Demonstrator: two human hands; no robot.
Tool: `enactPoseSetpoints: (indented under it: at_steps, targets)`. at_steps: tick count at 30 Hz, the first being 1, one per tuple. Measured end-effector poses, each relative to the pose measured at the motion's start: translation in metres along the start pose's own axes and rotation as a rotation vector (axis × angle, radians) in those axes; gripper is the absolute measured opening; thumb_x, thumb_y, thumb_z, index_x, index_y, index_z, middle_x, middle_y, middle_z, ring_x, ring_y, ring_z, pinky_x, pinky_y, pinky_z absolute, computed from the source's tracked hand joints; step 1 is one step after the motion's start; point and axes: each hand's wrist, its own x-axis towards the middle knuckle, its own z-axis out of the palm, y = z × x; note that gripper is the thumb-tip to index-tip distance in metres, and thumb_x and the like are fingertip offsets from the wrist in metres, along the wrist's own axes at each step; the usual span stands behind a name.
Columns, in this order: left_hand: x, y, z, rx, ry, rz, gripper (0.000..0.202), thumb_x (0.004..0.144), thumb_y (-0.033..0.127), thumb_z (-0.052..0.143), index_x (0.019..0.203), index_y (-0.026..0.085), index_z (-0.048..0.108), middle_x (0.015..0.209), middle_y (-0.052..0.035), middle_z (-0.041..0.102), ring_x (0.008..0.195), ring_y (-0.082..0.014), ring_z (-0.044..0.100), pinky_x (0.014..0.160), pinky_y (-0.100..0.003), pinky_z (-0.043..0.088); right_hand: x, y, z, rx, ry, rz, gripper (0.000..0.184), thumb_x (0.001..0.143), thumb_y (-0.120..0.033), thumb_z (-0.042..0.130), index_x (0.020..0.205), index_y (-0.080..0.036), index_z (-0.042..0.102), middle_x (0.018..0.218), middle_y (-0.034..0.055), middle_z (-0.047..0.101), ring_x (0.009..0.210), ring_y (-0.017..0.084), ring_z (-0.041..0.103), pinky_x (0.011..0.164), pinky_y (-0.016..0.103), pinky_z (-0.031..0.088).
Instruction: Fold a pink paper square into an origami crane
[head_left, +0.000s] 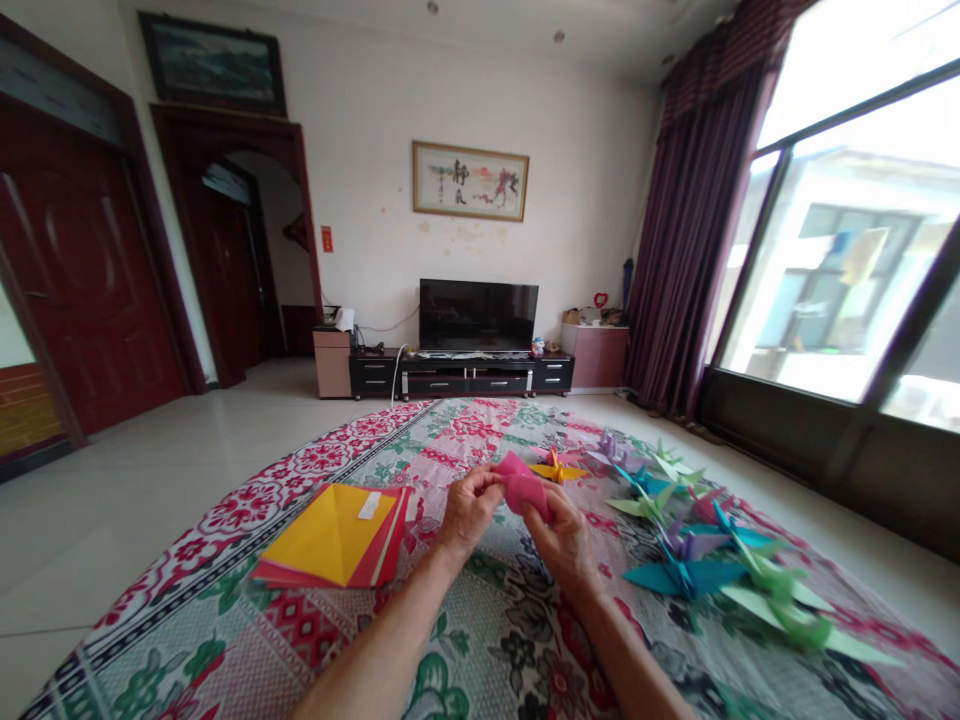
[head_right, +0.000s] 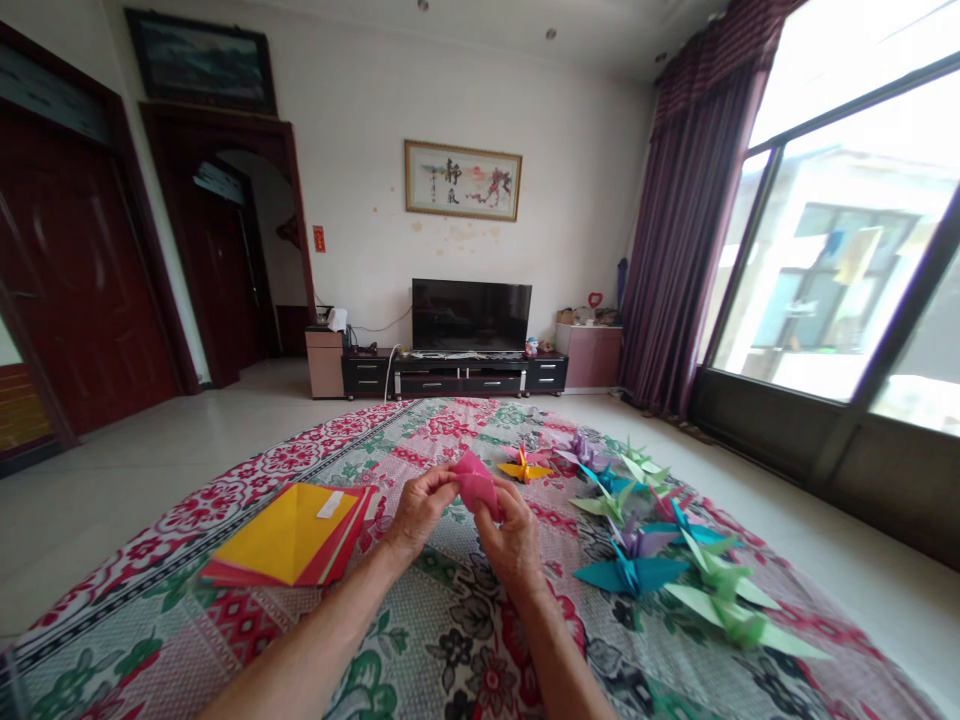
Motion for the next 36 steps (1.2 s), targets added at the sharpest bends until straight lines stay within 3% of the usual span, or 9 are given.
enactPoseSetpoints:
  at_steps: [4, 14, 21, 27, 31, 36]
  targets:
    - [0.000, 0.002, 0.001, 0.106, 0.006, 0.050, 0.014, 0.068, 0.020, 0.055, 0.072, 0.013, 0.066, 0.100, -0.0068, 0.063, 0.084, -0.0161, 0.059, 0.072, -0.024, 0.046, -0.001, -0.002, 0.000, -0.017, 0.005, 0.007, 0.017, 0.075, -0.022, 0.052, 0.085, -0.019, 0.065, 0.098, 0.0054, 0.064, 0.082, 0.017, 0.058, 0.070, 0.027, 0.046]
    - [-0.005, 0.011, 0.000, 0.267, -0.016, 0.248, 0.013, 0.063, 0.010, 0.051, 0.068, 0.015, 0.062, 0.102, -0.0054, 0.062, 0.093, -0.0169, 0.057, 0.080, -0.025, 0.046, -0.001, -0.005, -0.003, -0.022, -0.004, 0.045, 0.020, 0.074, -0.024, 0.053, 0.090, -0.019, 0.063, 0.100, 0.0065, 0.062, 0.087, 0.019, 0.058, 0.076, 0.029, 0.046]
    - [-0.006, 0.011, -0.001, 0.272, -0.011, 0.223, 0.013, 0.062, 0.009, 0.048, 0.065, 0.016, 0.059, 0.102, -0.0047, 0.061, 0.093, -0.0168, 0.057, 0.080, -0.025, 0.046, -0.002, 0.001, 0.001, -0.038, 0.039, 0.049, 0.031, 0.069, -0.020, 0.052, 0.100, -0.016, 0.058, 0.096, 0.0075, 0.064, 0.087, 0.021, 0.059, 0.078, 0.033, 0.046]
    - [-0.003, 0.004, -0.002, 0.244, 0.012, 0.170, 0.013, 0.063, 0.012, 0.049, 0.065, 0.016, 0.061, 0.099, -0.0044, 0.063, 0.089, -0.0174, 0.058, 0.077, -0.025, 0.045, -0.001, -0.002, 0.000, -0.020, 0.001, 0.053, 0.030, 0.071, -0.024, 0.054, 0.100, -0.019, 0.061, 0.099, 0.0065, 0.064, 0.089, 0.021, 0.058, 0.078, 0.033, 0.046]
    - [-0.002, -0.001, -0.002, 0.250, 0.017, 0.103, 0.011, 0.064, 0.014, 0.051, 0.065, 0.016, 0.062, 0.088, -0.0032, 0.065, 0.085, -0.0172, 0.059, 0.077, -0.026, 0.045, -0.001, -0.002, -0.001, 0.042, -0.024, 0.108, 0.034, 0.072, -0.029, 0.056, 0.104, -0.018, 0.060, 0.101, 0.0074, 0.064, 0.089, 0.022, 0.059, 0.077, 0.033, 0.047]
    - [-0.003, -0.001, -0.002, 0.266, -0.008, 0.105, 0.013, 0.066, 0.015, 0.053, 0.068, 0.016, 0.065, 0.090, -0.0044, 0.065, 0.086, -0.0173, 0.059, 0.077, -0.025, 0.045, -0.001, 0.004, 0.001, 0.084, -0.041, 0.145, 0.028, 0.073, -0.027, 0.055, 0.098, -0.017, 0.061, 0.092, 0.0062, 0.066, 0.083, 0.020, 0.060, 0.075, 0.032, 0.047]
